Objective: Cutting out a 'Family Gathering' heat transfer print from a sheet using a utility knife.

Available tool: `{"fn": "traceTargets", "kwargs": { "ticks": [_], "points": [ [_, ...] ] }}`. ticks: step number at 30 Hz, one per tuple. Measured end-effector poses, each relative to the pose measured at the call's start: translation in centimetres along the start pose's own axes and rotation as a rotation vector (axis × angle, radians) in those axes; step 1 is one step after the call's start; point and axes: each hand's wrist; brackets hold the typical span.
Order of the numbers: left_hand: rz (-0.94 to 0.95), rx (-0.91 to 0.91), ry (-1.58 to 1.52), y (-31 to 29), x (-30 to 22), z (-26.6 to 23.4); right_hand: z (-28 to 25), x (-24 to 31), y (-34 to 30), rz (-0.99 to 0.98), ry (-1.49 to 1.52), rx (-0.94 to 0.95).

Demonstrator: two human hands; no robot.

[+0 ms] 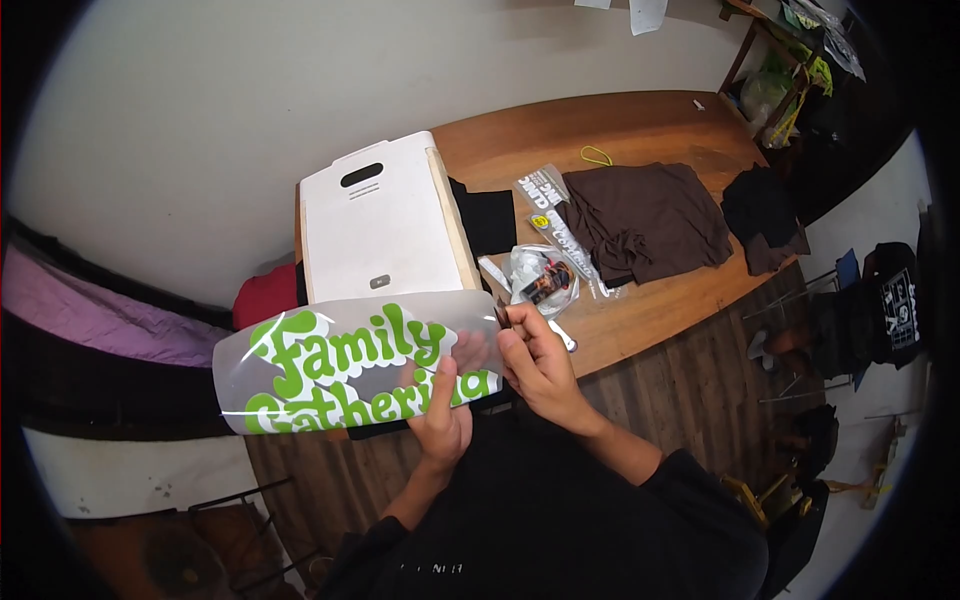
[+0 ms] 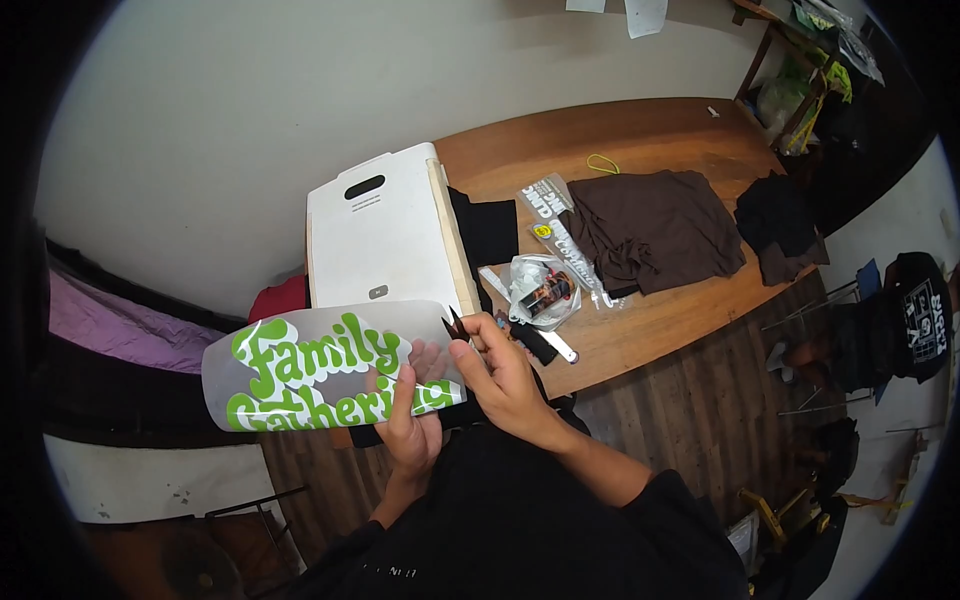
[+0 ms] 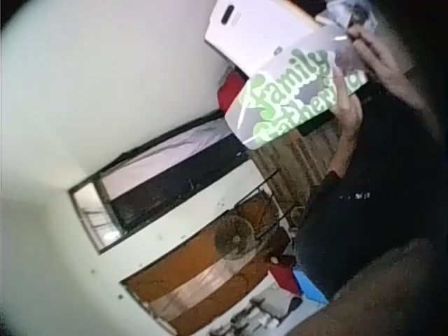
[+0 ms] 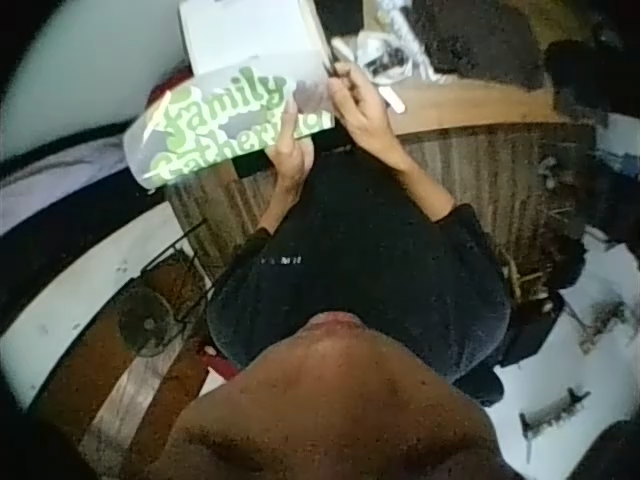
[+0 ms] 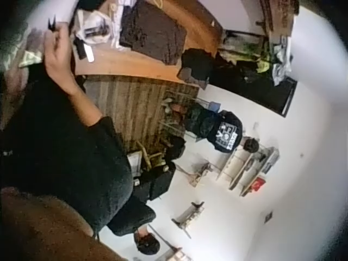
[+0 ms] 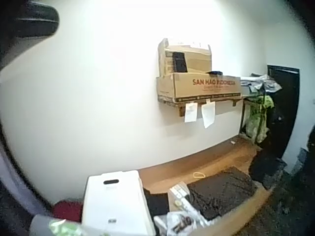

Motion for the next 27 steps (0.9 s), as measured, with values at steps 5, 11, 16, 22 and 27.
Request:
{"fn": "traceTargets", "kwargs": {
  "ticks": [5,11,16,22,27],
  "points": [
    [-0.015,-0.006,-0.024,-0.14,0.1,-0.05,0.35,0.71,-0.01,0.002,-0.005,0.024],
    [0.002,-0.001,-0.012,-0.35,0.11,-0.39,0.77,0.93,-0.01,-0.024,-0.044,0.005],
    [0.015,-0.013,-0.004,-0.45,-0.16,-0.15,0.49,0.24,-0.07,0.031,0.024,0.021],
    [0.004,-0.017,0.015,-0.56,-0.3,-0.07,0.52,0.55,-0.07,0.001,-0.034,0.038],
    [0.018,0.009,0.009,-0.62,-0.26,0.03,0.57,0.78,-0.38,0.001,-0.036,0.048]
  ]
}}
Point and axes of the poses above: each hand's wrist, its own y-axis towards the middle knuckle, its own z-axis out of the palm, x = y × z, and after that the axes turned 1 degree about -z, right-handed
